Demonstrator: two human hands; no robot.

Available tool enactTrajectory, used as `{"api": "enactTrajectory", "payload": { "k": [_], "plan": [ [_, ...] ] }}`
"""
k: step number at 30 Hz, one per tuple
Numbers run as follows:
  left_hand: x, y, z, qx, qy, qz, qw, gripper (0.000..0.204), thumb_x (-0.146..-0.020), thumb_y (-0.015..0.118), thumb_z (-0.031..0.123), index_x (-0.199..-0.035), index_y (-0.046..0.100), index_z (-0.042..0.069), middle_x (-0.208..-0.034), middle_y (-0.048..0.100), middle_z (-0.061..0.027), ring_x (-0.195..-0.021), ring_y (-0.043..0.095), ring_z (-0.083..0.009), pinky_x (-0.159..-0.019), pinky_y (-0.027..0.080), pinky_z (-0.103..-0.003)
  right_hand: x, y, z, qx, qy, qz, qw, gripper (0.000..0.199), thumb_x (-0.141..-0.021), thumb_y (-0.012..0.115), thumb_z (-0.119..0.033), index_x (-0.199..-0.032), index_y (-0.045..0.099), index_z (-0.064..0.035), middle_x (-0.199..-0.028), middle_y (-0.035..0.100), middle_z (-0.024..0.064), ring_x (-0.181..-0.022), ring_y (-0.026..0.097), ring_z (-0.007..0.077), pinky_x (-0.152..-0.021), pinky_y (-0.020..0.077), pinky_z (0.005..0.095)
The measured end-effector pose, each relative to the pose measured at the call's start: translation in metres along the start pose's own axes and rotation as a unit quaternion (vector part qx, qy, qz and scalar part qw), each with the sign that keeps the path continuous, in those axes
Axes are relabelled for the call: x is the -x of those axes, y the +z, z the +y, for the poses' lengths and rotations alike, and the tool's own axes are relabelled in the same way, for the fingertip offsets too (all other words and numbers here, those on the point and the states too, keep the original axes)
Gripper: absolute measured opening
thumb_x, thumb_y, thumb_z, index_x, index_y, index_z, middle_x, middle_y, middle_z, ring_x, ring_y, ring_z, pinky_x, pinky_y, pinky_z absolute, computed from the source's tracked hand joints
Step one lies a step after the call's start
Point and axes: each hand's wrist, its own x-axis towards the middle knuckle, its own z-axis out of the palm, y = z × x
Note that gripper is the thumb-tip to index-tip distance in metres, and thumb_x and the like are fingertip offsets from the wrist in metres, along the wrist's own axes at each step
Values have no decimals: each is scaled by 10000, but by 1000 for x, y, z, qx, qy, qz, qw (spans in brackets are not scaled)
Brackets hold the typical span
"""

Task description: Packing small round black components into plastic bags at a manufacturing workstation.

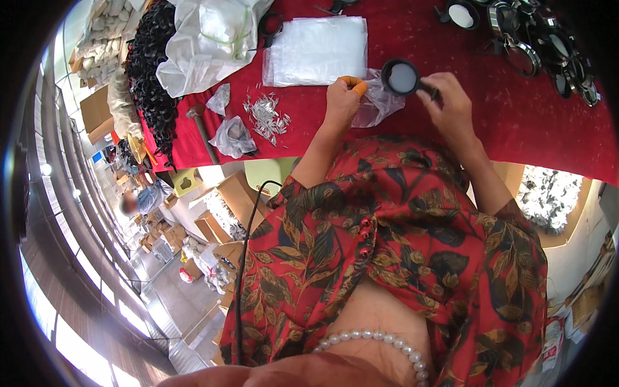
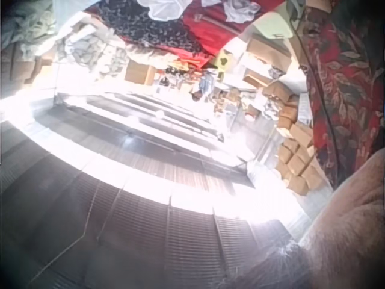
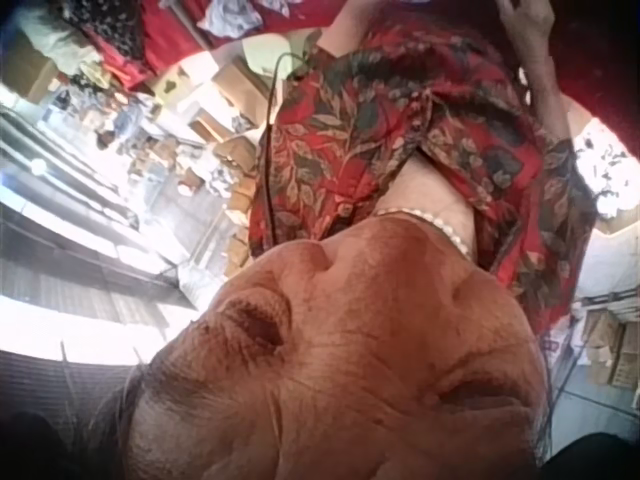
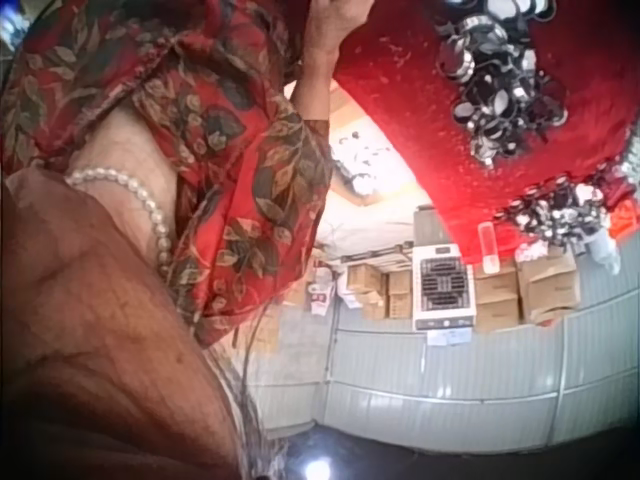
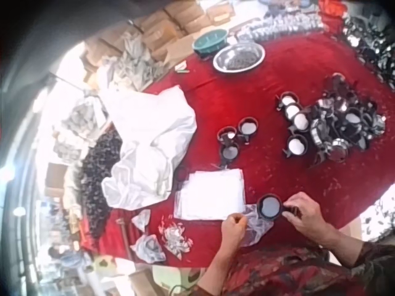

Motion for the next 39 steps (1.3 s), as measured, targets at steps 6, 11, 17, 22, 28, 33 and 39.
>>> {"api": "enactTrajectory", "payload": {
  "k": [6,11,17,22,28,33,39],
  "plan": [
    [6,12,16,63,-47,-65,995,151,-817,662,66,-903,635,-55,-903,639,-91,-702,546,-104,-617,454,-242,22,15,5,-27,-10,-56,998,286,-724,715,50,-985,607,4,-964,594,146,-824,636,289,-670,539,341],
    [11,13,9,31,88,-102,990,129,-776,665,72,-837,666,-42,-1263,546,-187,-1030,557,-235,-868,446,-322,28,27,1,-36,-72,-109,991,312,-703,696,72,-992,601,6,-965,589,145,-810,647,288,-674,558,341],
    [25,13,10,-193,247,-89,946,165,-750,720,92,-892,712,8,-1439,394,-189,-1291,356,-313,-1060,302,-386,17,44,10,-34,-51,-47,997,362,-653,672,97,-995,592,9,-970,590,139,-824,639,301,-673,545,346],
    [37,8,18,-142,252,-86,953,140,-722,738,107,-851,731,55,-1476,327,-187,-1347,242,-362,-1115,203,-431,0,53,2,-24,-91,14,996,272,-663,670,96,-897,561,9,-999,605,147,-845,632,315,-700,536,336],
    [55,-13,32,-116,289,-98,945,145,-762,734,111,-900,729,66,-1445,383,-166,-1314,338,-330,-1073,307,-401,-1,68,20,-123,17,-34,992,187,-747,654,81,-889,558,7,-1029,632,155,-863,638,230,-758,517,288],
    [62,-45,6,264,-67,82,959,406,-860,707,215,-1206,582,41,-1175,593,-79,-988,592,-172,-842,476,-303,-3,73,4,-393,257,35,882,116,-827,640,39,-914,578,-7,-971,636,42,-838,592,92,-757,510,254],
    [51,-32,14,328,-79,-33,941,338,-892,641,167,-1154,540,-21,-1008,607,-80,-856,607,-145,-709,506,-290,6,118,-44,-384,328,-77,860,163,-840,654,-33,-977,577,13,-948,637,64,-843,600,106,-777,501,267]
  ]
}}
